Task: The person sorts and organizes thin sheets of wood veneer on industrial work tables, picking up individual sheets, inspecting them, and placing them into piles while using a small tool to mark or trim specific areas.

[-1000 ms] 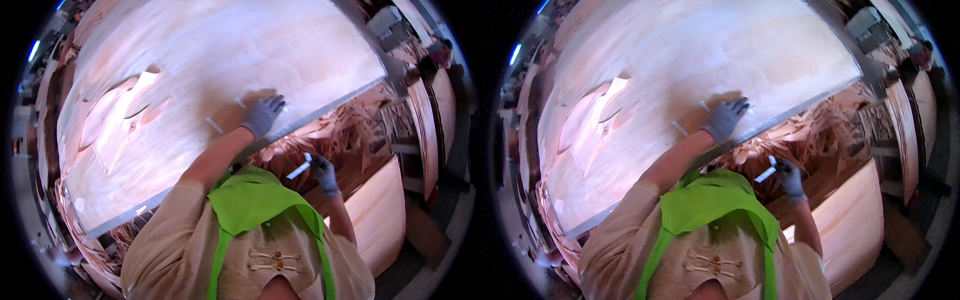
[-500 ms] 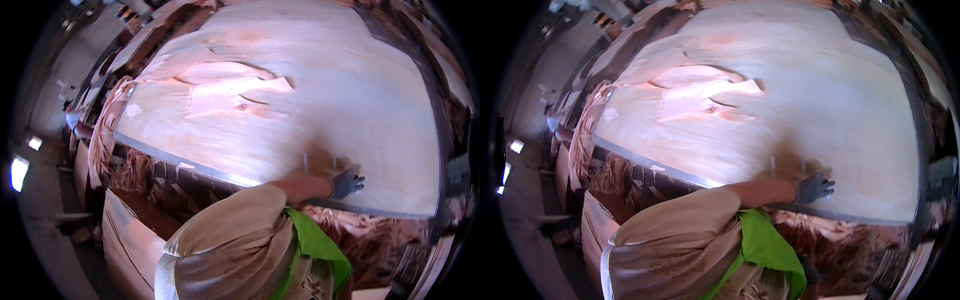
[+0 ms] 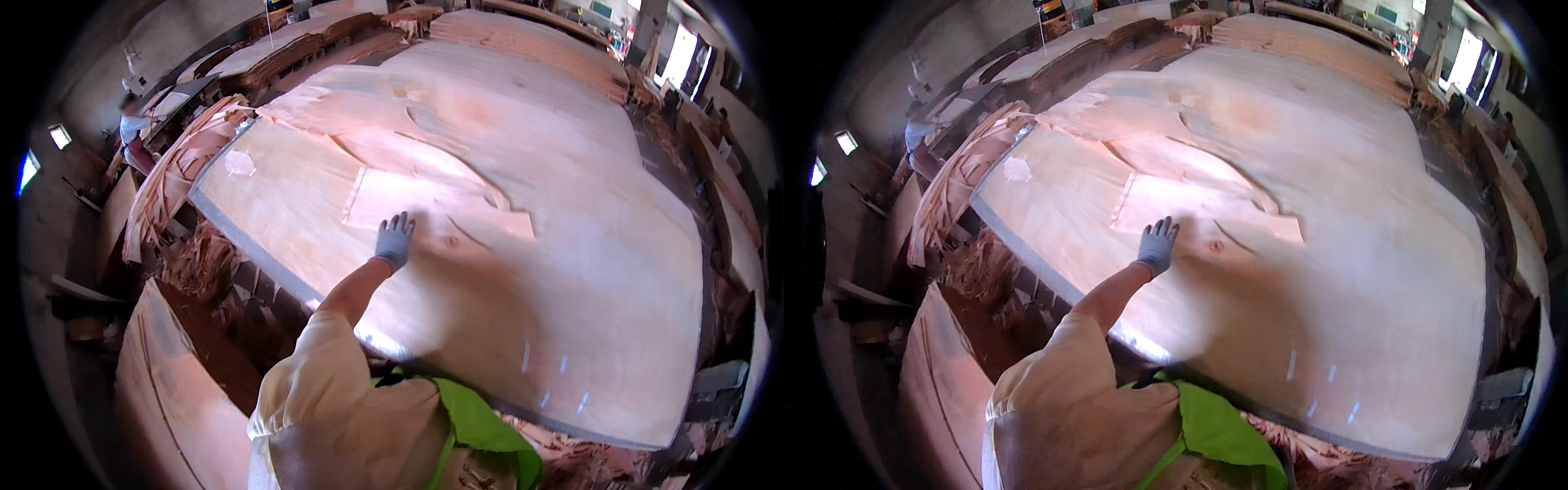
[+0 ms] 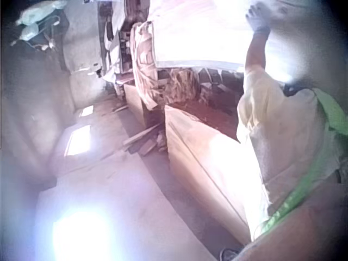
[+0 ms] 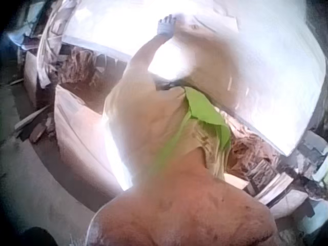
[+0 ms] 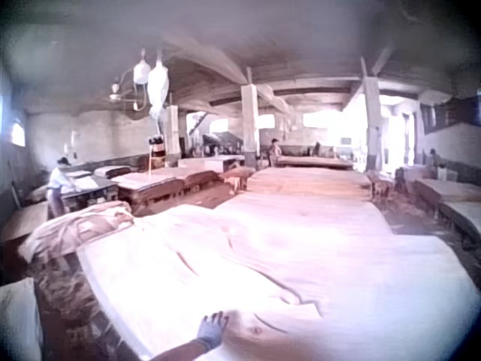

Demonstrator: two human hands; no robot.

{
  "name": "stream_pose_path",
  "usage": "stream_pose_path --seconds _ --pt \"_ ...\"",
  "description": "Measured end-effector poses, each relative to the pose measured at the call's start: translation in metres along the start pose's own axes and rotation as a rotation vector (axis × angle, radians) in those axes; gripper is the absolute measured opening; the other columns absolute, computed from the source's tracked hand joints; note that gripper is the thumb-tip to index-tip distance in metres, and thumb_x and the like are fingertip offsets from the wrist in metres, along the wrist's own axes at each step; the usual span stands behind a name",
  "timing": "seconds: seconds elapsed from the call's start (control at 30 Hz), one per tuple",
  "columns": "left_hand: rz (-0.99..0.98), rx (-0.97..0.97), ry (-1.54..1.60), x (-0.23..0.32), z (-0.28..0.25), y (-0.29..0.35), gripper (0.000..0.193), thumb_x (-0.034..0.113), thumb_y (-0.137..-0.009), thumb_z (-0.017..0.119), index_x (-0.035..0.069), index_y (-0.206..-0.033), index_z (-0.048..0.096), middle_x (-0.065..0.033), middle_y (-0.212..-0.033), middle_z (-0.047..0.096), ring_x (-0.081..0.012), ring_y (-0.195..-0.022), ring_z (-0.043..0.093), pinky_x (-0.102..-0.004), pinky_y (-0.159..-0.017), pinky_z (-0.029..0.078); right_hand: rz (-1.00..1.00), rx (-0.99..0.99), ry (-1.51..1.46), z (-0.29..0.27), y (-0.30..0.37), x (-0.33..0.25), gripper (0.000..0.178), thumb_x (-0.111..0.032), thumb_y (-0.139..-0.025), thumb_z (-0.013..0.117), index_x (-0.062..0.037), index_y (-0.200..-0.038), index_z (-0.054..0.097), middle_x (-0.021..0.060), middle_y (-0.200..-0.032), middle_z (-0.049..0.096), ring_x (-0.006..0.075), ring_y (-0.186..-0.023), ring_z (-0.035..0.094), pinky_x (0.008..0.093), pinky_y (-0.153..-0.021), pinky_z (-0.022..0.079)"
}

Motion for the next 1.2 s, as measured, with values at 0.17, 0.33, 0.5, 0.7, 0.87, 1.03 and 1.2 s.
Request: stream_pose_path --seconds 0.17,0.33,0.5,0.7,0.87,1.03,1.2 --pt "0.177 0.216 0.052 -0.086 0.053 -0.051 0.034 0.017 -0.083 0.049 0.007 -0.114 0.058 -0.0147 -0.136 0.043 -0.0314 -0.123 0.042 -0.0501 -0.099 0.032 0.169 0.294 -0.261 0.054 -0.033 0.028 0.010 -0.020 -0.082 0.063 -0.0117 -0.078 0.059 0.0007 -0.061 0.056 0.0098 -0.048 0.049 0.0245 -0.041 0.037" --pt "0.117 0.347 0.347 -0.124 0.057 -0.090 0.010 0.017 -0.085 0.049 0.010 -0.080 0.056 -0.0120 -0.065 0.060 -0.0311 -0.055 0.059 -0.0438 -0.052 0.047 0.360 0.505 -0.582 0.079 0.002 0.095 0.012 -0.024 -0.085 0.062 -0.0139 -0.080 0.058 0.0000 -0.061 0.055 0.0104 -0.046 0.048 0.0246 -0.038 0.035" --pt "0.113 0.598 0.265 -0.144 -0.011 -0.186 0.018 0.022 -0.091 0.044 0.012 -0.088 0.058 -0.0137 -0.064 0.061 -0.0338 -0.056 0.060 -0.0472 -0.051 0.047 0.469 0.271 -0.882 0.099 -0.010 0.143 0.020 -0.024 -0.085 0.057 -0.0142 -0.067 0.055 0.0033 -0.053 0.051 0.0158 -0.040 0.045 0.0285 -0.038 0.037" --pt "-0.045 0.438 0.317 -0.083 -0.115 -0.287 0.017 0.021 -0.087 0.048 0.011 -0.098 0.055 -0.0138 -0.070 0.064 -0.0342 -0.063 0.063 -0.0474 -0.054 0.048 0.441 0.420 -1.086 0.128 -0.040 0.134 0.017 -0.017 -0.085 0.051 -0.0120 -0.070 0.057 0.0050 -0.057 0.054 0.0198 -0.049 0.053 0.0315 -0.042 0.041" --pt "0.220 0.733 0.350 -0.030 -0.161 -0.278 0.039 0.019 -0.083 0.053 0.008 -0.121 0.051 -0.0195 -0.104 0.062 -0.0318 -0.092 0.062 -0.0423 -0.074 0.049 0.229 0.322 -1.165 0.164 -0.058 0.116 0.013 -0.015 -0.091 0.049 -0.0073 -0.096 0.057 0.0072 -0.080 0.059 0.0204 -0.072 0.058 0.0304 -0.064 0.049" --pt "0.832 0.360 0.701 0.045 -0.120 -0.109 0.047 0.016 -0.087 0.053 0.005 -0.132 0.044 -0.0201 -0.121 0.055 -0.0308 -0.107 0.056 -0.0388 -0.090 0.045 0.124 0.262 -1.196 0.187 -0.057 0.072 0.017 -0.010 -0.085 0.058 -0.0076 -0.102 0.057 0.0048 -0.091 0.063 0.0189 -0.084 0.061 0.0308 -0.079 0.052" --pt "0.265 -1.335 1.540 -0.019 -0.008 0.131 0.031 0.027 -0.093 0.052 0.002 -0.108 0.063 -0.0038 -0.091 0.065 -0.0128 -0.086 0.060 -0.0288 -0.077 0.049 0.078 0.274 -1.012 0.175 -0.049 0.075 0.019 -0.009 -0.081 0.055 -0.0094 -0.100 0.055 0.0057 -0.081 0.058 0.0188 -0.066 0.057 0.0288 -0.056 0.049"
Point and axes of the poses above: each hand's wrist, its own y-axis away from the middle knuckle, its own z-axis out of the palm, x = y × z, the point moved 2 cm from there along -y, towards the middle knuckle
